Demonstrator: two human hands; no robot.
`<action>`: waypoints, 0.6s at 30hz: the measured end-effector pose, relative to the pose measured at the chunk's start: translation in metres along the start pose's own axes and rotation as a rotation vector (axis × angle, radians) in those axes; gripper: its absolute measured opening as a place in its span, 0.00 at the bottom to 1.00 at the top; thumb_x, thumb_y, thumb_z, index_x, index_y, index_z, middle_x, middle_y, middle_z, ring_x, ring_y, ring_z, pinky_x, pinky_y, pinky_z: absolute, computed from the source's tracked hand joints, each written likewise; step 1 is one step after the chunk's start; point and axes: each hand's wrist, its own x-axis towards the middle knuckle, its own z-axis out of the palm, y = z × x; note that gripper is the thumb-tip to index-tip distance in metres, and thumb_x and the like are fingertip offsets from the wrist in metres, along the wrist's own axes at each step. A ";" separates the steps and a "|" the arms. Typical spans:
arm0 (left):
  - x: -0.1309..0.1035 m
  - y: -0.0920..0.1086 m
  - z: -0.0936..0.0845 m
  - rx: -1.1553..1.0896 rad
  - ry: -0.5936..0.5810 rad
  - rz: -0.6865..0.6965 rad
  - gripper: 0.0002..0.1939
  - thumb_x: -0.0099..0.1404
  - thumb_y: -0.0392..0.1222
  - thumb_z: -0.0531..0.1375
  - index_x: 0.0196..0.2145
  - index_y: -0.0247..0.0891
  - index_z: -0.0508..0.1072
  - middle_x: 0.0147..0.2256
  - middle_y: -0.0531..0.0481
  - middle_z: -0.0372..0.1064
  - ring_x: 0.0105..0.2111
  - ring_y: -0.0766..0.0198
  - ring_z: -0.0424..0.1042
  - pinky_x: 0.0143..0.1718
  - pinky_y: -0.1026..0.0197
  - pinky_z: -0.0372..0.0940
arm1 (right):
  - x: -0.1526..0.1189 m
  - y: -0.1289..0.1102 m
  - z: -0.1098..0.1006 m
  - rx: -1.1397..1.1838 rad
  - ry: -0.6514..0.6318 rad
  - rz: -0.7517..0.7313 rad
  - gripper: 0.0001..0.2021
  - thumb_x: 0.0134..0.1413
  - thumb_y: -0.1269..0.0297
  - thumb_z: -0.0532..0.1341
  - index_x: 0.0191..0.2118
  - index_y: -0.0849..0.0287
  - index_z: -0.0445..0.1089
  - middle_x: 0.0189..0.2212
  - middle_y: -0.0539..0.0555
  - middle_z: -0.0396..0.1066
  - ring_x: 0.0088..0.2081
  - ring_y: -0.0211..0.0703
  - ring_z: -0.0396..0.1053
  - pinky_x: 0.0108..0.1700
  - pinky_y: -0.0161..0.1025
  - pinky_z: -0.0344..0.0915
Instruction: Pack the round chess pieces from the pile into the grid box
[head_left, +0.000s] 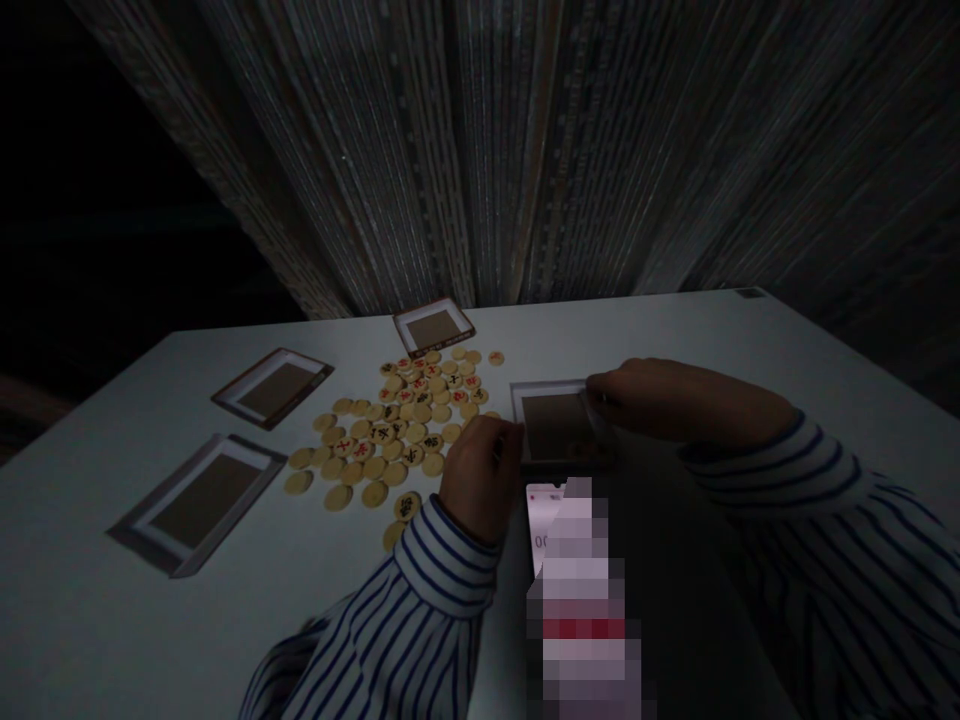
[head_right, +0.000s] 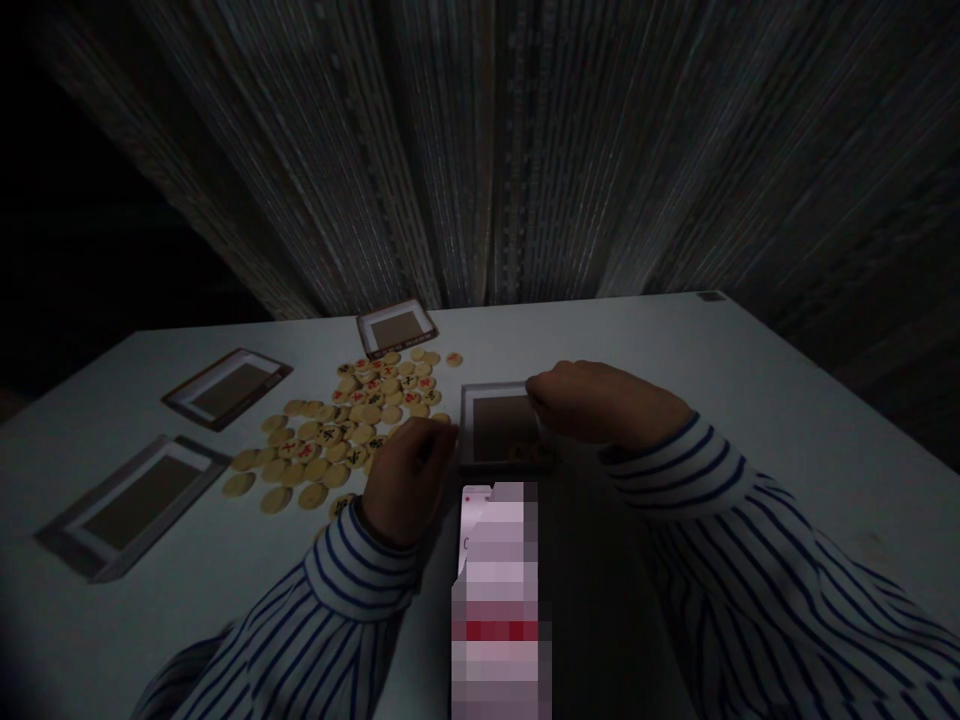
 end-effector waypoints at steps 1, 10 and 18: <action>0.000 0.000 0.000 -0.005 0.005 0.004 0.10 0.62 0.37 0.52 0.26 0.35 0.70 0.25 0.49 0.67 0.27 0.65 0.67 0.29 0.63 0.60 | 0.000 0.000 0.000 -0.004 0.000 0.000 0.14 0.55 0.63 0.49 0.34 0.60 0.71 0.26 0.57 0.72 0.25 0.43 0.68 0.25 0.37 0.55; 0.000 -0.001 0.001 -0.038 0.043 0.007 0.04 0.57 0.31 0.57 0.28 0.35 0.71 0.26 0.50 0.69 0.26 0.67 0.67 0.29 0.65 0.62 | -0.001 -0.002 -0.003 0.002 0.019 -0.004 0.14 0.55 0.63 0.48 0.33 0.59 0.70 0.25 0.56 0.71 0.24 0.40 0.66 0.24 0.37 0.54; -0.001 -0.002 0.001 -0.054 0.052 -0.006 0.06 0.56 0.30 0.55 0.29 0.36 0.70 0.26 0.51 0.70 0.26 0.67 0.68 0.28 0.65 0.63 | -0.001 0.000 0.000 -0.010 0.051 -0.031 0.14 0.55 0.62 0.48 0.32 0.59 0.70 0.25 0.56 0.71 0.23 0.39 0.66 0.24 0.36 0.54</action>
